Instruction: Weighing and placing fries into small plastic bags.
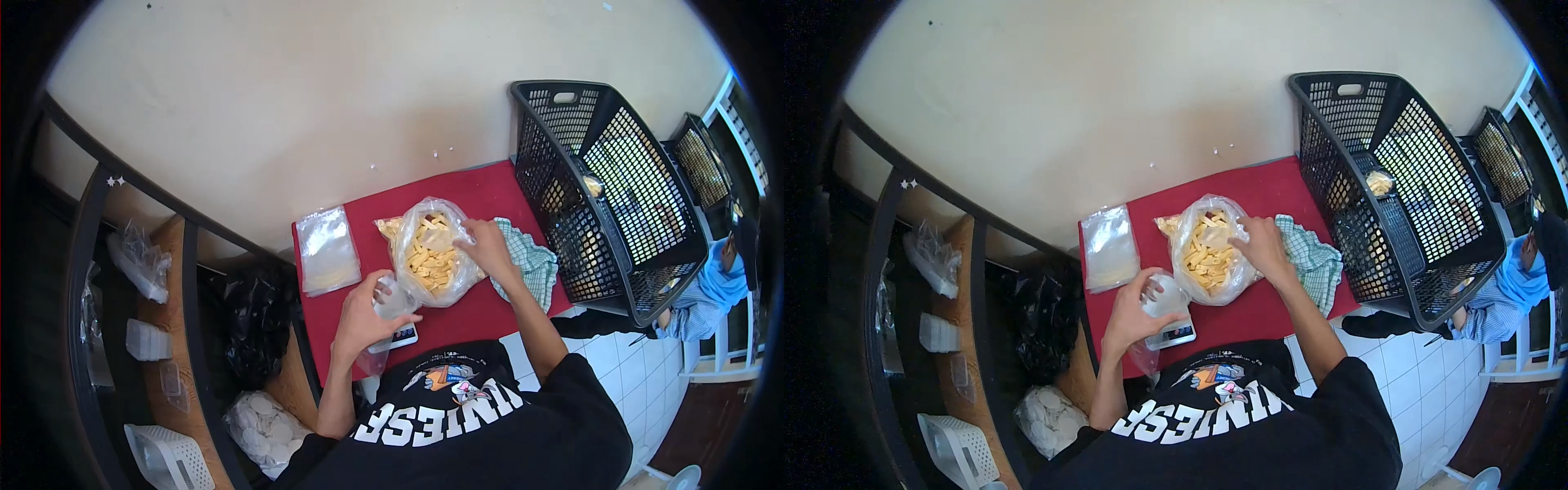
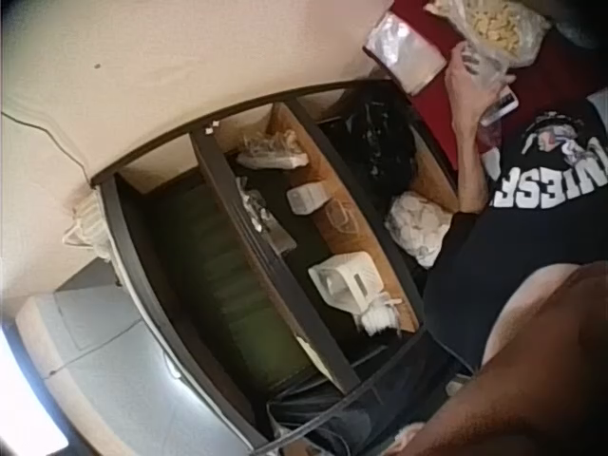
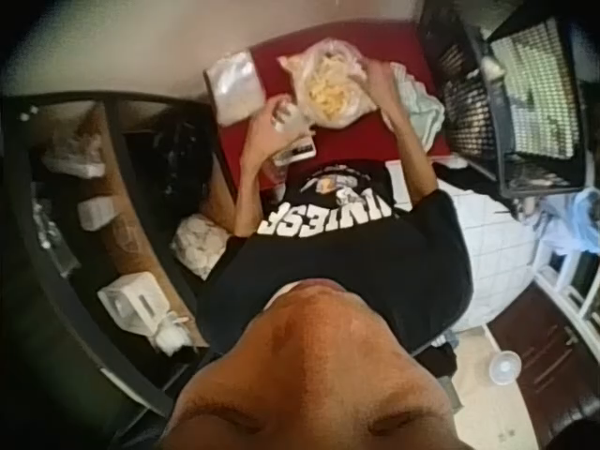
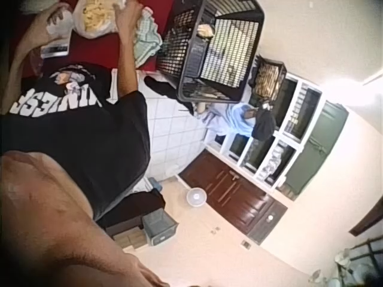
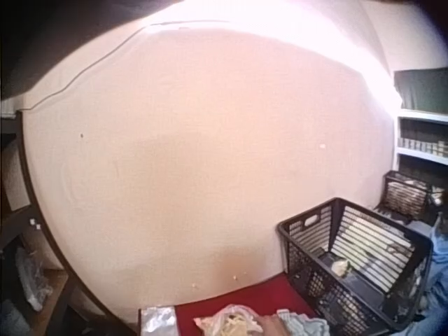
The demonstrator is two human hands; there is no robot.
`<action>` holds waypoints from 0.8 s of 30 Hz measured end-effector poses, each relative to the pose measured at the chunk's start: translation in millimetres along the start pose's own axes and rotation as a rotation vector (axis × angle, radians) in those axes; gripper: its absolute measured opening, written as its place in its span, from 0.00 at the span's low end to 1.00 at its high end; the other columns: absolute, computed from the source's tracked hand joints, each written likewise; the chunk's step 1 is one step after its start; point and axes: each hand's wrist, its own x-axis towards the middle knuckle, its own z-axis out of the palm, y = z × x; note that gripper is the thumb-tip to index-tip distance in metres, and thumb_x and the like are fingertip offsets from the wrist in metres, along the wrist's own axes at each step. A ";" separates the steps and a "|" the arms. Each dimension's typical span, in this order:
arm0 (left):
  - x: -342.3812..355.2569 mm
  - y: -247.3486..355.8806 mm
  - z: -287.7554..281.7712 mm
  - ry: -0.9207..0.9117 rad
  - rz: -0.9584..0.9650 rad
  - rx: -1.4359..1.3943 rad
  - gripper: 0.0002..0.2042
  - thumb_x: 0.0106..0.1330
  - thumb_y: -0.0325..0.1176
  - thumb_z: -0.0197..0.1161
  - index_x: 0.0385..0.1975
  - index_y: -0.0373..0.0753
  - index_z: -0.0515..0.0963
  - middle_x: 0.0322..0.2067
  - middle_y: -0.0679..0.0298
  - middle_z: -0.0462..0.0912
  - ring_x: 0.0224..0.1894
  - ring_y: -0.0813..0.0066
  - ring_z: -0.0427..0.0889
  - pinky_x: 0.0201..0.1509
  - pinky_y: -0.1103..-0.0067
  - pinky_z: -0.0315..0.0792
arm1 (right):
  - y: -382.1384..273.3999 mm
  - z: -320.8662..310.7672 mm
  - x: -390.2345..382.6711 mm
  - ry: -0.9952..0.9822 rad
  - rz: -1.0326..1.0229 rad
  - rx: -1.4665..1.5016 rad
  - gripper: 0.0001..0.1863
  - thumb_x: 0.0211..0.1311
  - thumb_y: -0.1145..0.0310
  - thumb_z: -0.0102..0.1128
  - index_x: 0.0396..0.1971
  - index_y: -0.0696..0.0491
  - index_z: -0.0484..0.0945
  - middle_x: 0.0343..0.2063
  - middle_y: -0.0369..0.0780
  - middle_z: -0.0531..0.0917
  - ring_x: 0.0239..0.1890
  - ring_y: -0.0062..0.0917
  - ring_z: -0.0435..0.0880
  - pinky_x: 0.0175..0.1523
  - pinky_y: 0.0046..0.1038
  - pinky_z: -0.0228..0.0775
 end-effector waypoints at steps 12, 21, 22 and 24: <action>14.1 -120.6 35.7 -0.337 -0.370 -1.002 0.22 0.64 0.25 0.73 0.56 0.38 0.72 0.54 0.57 0.80 0.56 0.62 0.83 0.57 0.62 0.84 | 43.8 21.1 38.3 -0.060 -0.032 -0.027 0.11 0.51 0.77 0.68 0.37 0.58 0.90 0.39 0.56 0.86 0.46 0.51 0.85 0.54 0.45 0.78; 35.2 -110.0 54.6 -0.256 -0.453 -1.475 0.20 0.71 0.31 0.67 0.60 0.41 0.70 0.57 0.55 0.79 0.60 0.55 0.81 0.63 0.42 0.75 | 15.8 28.3 66.7 -0.088 -0.076 -0.077 0.12 0.51 0.79 0.71 0.38 0.59 0.88 0.48 0.57 0.78 0.51 0.55 0.82 0.59 0.46 0.76; 35.1 -103.6 59.8 -0.230 -0.433 -1.391 0.22 0.71 0.36 0.67 0.62 0.41 0.71 0.58 0.55 0.79 0.60 0.55 0.81 0.62 0.44 0.76 | 17.8 31.9 69.6 -0.091 -0.054 -0.069 0.13 0.50 0.77 0.73 0.39 0.60 0.87 0.50 0.57 0.76 0.52 0.55 0.82 0.59 0.46 0.76; 37.9 -93.6 61.9 -0.239 -0.490 -1.406 0.23 0.71 0.38 0.67 0.62 0.41 0.71 0.59 0.54 0.79 0.60 0.54 0.81 0.61 0.45 0.77 | 22.0 36.6 74.2 -0.092 -0.031 -0.057 0.15 0.50 0.76 0.75 0.40 0.60 0.87 0.52 0.56 0.74 0.52 0.55 0.81 0.59 0.46 0.76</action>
